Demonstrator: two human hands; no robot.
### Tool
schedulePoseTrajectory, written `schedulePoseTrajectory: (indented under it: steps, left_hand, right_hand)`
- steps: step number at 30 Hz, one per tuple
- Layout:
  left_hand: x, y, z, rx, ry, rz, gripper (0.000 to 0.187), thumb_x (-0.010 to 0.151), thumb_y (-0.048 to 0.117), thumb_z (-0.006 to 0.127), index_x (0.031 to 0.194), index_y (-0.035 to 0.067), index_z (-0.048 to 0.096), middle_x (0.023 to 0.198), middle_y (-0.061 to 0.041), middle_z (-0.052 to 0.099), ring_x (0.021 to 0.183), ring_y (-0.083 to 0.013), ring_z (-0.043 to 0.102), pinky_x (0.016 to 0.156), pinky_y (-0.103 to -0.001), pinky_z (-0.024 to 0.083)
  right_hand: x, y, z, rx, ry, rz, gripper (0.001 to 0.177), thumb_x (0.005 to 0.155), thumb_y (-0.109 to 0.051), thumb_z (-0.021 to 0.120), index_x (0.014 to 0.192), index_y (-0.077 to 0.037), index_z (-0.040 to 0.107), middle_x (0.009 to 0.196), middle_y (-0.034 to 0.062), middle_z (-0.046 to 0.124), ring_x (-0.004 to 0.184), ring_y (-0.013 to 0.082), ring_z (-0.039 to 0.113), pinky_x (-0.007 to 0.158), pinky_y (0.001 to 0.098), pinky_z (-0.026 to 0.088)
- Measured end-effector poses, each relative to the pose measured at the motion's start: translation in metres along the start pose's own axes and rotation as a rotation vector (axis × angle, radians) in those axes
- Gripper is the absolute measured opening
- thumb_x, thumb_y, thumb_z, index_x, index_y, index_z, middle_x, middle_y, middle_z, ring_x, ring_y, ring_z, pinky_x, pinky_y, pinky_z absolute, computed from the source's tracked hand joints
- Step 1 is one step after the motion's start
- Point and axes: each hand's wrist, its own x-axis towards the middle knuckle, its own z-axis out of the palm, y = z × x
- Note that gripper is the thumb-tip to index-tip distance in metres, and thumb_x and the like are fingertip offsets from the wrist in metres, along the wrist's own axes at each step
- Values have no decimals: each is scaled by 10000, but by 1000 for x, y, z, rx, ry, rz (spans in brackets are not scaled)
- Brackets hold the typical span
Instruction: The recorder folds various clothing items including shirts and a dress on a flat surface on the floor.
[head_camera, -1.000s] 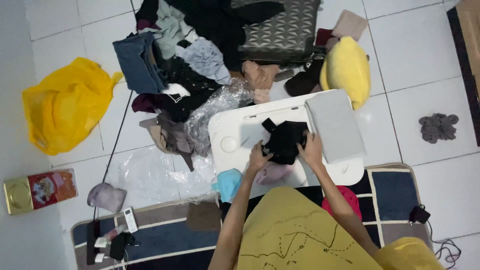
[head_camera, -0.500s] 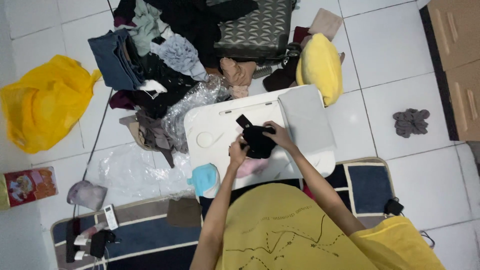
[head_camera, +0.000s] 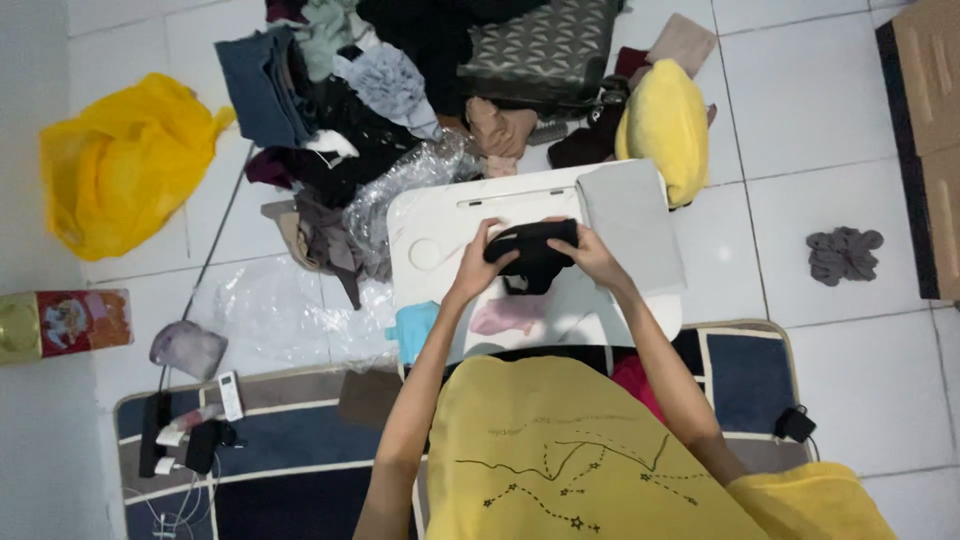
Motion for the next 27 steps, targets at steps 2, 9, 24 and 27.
schedulePoseTrajectory:
  steps: [2, 9, 24, 27]
  left_hand:
    - [6, -7, -2, 0, 46, 140, 425, 850, 95, 801, 1218, 57, 592, 1007, -49, 743, 946, -136, 697, 832, -304, 547]
    - [35, -20, -7, -139, 136, 207, 263, 861, 24, 869, 937, -35, 623, 887, -120, 689, 859, -126, 610, 806, -300, 525]
    - [5, 53, -43, 685, 205, 922, 657, 815, -187, 585, 1319, 214, 717, 1439, -53, 647, 1365, -306, 589, 1153, -492, 454]
    - [-4, 41, -39, 833, 41, 822, 793, 810, -172, 590, 1471, 265, 601, 1604, 2, 520, 1541, -293, 436, 1302, -521, 358]
  right_hand:
    - [-4, -34, 16, -38, 42, -159, 450, 937, -152, 741, 1332, -48, 555, 1218, 16, 673, 1083, 94, 626, 927, 271, 524]
    - [-5, -53, 34, -246, 201, -204, 481, 831, -177, 863, 1225, 3, 654, 1117, 34, 707, 1013, 88, 623, 884, 290, 531]
    - [-5, -99, 47, 914, 79, 247, 618, 888, -453, 537, 1231, 58, 598, 1160, 158, 726, 994, 260, 742, 870, 387, 591]
    - [4, -77, 37, 863, 219, 195, 665, 925, -517, 554, 1281, 44, 594, 1189, 146, 734, 1023, 242, 729, 905, 360, 571]
